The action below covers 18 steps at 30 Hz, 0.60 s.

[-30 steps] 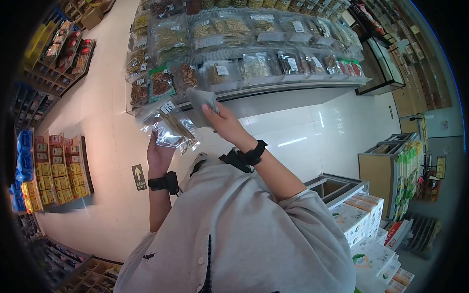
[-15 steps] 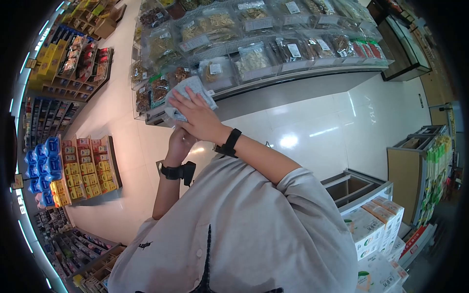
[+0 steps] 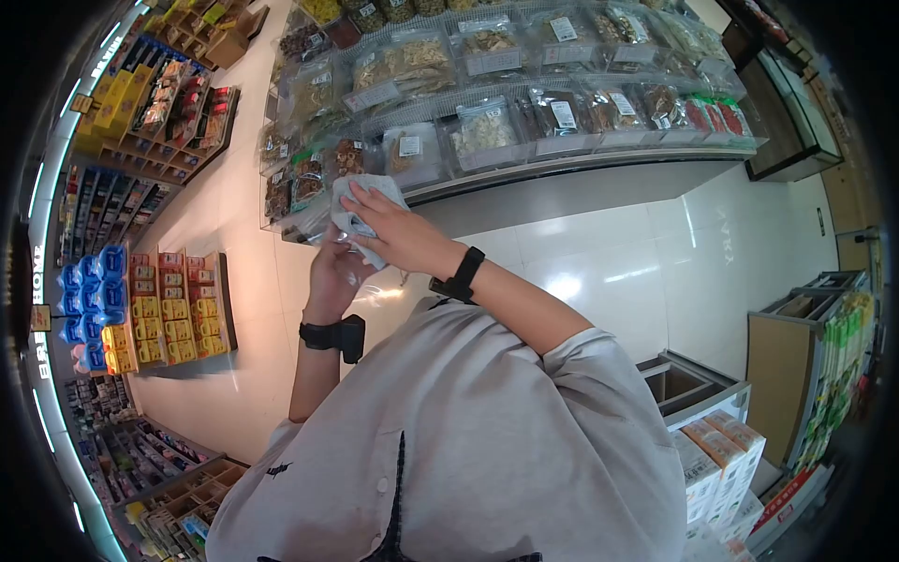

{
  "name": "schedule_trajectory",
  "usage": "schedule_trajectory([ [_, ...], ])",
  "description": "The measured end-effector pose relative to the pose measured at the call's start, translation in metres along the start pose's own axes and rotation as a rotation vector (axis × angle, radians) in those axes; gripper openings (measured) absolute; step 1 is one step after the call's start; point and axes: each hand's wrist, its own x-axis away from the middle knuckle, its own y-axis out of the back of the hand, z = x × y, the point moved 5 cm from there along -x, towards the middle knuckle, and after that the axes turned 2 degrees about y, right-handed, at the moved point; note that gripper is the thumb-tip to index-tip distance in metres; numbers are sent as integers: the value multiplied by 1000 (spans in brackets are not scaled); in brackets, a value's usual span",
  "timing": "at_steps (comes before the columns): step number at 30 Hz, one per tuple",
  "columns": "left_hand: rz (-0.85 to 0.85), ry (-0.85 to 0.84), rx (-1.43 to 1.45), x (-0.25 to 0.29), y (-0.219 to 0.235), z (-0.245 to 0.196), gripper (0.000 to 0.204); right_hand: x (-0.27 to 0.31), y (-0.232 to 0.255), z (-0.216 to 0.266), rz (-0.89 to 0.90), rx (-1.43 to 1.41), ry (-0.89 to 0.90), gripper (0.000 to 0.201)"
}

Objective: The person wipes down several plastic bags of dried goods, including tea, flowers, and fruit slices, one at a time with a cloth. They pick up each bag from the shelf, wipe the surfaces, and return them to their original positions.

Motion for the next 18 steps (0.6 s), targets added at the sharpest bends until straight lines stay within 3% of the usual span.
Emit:
schedule_trajectory([
  [3,-46,93,51,-14,17,25,47,-8,4,2,-83,-32,-2,63],
  [5,-94,56,98,-14,13,15,49,2,-3,16,-1,163,143,61],
  [7,-204,-18,208,-8,4,-2,55,20,-6,22,109,236,162,62],
  [11,-104,-134,176,-18,21,-6,60,36,-7,32,165,322,241,62],
  [14,-74,-88,233,-21,5,2,60,27,3,34,77,264,186,63],
  [16,-113,-52,287,-17,-9,8,60,17,12,33,-92,168,154,64],
  [17,-147,-14,338,-16,-11,10,60,18,11,34,-90,166,159,64],
  [18,-79,-74,340,-19,-8,3,58,24,7,39,-20,205,238,63],
])
